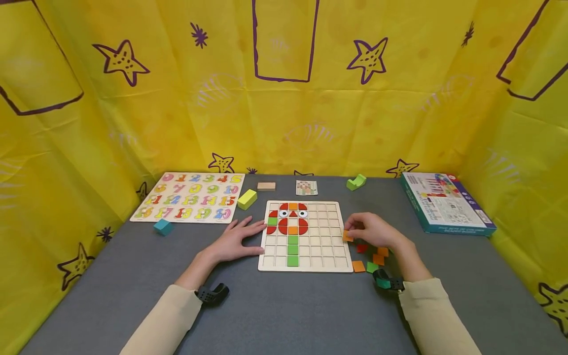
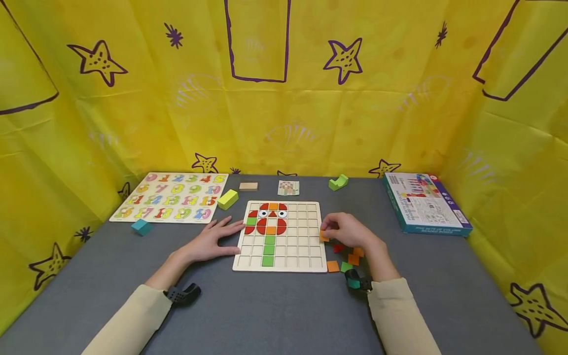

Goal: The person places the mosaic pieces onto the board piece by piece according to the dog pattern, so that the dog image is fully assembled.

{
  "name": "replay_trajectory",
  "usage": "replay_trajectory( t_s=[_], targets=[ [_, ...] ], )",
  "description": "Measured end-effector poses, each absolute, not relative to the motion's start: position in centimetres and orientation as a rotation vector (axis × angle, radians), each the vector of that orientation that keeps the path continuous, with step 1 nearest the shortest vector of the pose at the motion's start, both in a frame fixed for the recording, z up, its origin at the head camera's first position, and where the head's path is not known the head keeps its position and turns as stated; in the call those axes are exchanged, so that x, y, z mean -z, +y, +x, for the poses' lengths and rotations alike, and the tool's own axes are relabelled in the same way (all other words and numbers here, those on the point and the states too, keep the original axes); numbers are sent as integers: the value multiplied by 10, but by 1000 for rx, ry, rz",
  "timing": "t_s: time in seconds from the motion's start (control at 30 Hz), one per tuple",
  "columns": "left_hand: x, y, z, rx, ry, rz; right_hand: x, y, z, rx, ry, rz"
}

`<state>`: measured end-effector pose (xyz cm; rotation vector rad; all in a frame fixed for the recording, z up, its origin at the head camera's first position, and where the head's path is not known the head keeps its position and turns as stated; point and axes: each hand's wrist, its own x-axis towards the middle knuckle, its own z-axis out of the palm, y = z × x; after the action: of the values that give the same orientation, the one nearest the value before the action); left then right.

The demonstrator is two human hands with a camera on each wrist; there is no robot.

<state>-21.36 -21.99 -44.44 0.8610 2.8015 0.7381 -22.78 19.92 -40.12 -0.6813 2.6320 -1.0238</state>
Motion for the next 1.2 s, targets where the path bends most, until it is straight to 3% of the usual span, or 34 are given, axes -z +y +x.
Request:
replay_trajectory(
  t_s=[0.67, 1.2],
  targets=[
    [443, -219, -213, -740, 2797, 851, 412, 107, -234, 1070, 2588, -876],
    [445, -220, -214, -738, 2799, 856, 414, 92, -233, 919, 2643, -866]
  ],
)
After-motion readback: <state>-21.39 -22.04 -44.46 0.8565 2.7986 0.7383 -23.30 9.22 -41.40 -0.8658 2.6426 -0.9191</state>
